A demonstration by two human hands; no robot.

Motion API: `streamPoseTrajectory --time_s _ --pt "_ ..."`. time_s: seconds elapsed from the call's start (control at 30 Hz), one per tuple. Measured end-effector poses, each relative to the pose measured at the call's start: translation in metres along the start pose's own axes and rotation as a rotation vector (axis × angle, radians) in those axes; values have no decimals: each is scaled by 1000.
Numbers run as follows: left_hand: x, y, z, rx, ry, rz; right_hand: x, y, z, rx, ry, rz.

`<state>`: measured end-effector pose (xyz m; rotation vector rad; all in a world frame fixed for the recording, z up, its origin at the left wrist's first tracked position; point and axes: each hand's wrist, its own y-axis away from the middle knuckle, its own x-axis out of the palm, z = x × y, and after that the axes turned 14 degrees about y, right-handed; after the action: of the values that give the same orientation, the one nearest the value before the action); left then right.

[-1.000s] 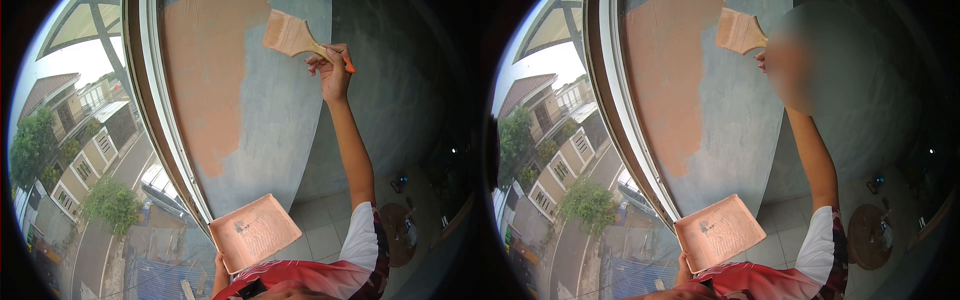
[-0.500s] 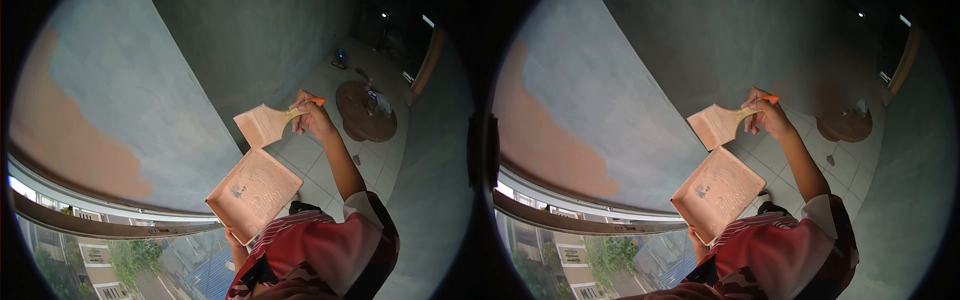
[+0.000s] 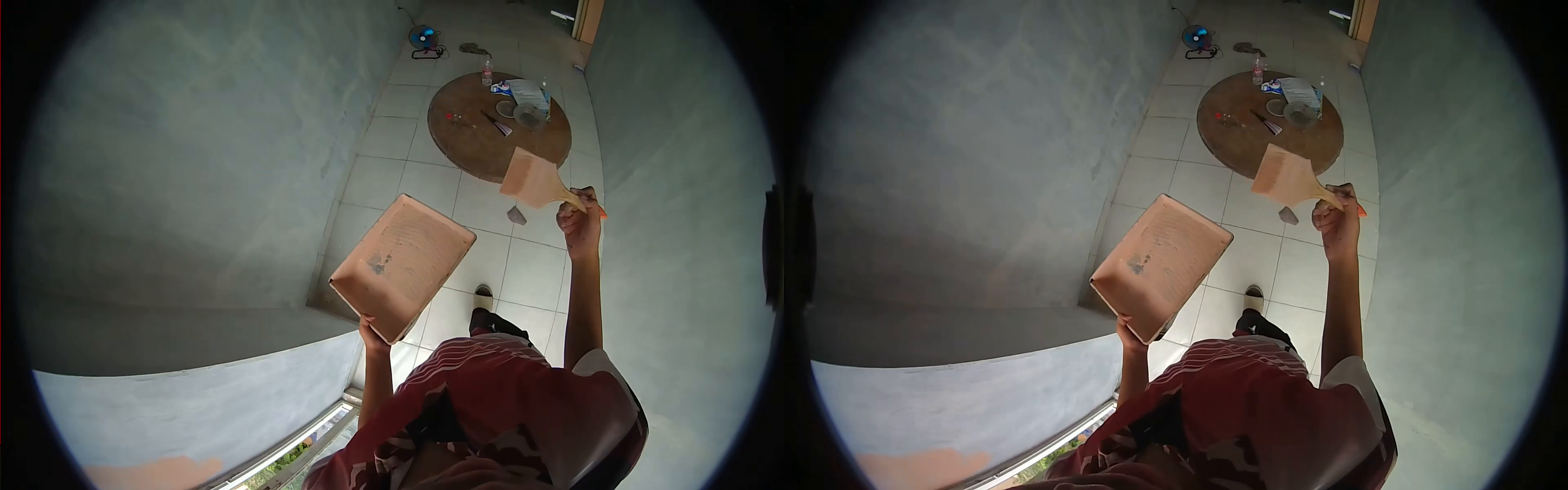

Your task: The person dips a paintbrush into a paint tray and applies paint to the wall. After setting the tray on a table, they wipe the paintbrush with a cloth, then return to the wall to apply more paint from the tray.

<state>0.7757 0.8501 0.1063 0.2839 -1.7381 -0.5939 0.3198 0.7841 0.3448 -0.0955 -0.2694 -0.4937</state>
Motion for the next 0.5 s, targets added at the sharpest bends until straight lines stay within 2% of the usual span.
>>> streamPoseTrajectory --time_s 0.07,0.13,0.2,0.27,0.37,0.43,0.5 --pt "-26 -17 -4 23 -52 50 -4 65 24 -44 -25 -78" --pt "2 -4 -6 -6 -34 150 -8 129 56 -129 -38 -160" --pt "27 14 -7 -11 -13 137 -25 189 91 -124 12 -169" --pt "6 -5 -5 -21 -58 151 -34 251 120 -129 88 -274" --pt "-17 -18 -14 -31 -111 107 -45 356 153 -138 173 -382" --pt "-14 -23 -12 146 -284 45 -54 422 162 -132 193 -460" --pt "-2 -37 -3 138 -326 -21 -75 457 153 -122 216 -522"
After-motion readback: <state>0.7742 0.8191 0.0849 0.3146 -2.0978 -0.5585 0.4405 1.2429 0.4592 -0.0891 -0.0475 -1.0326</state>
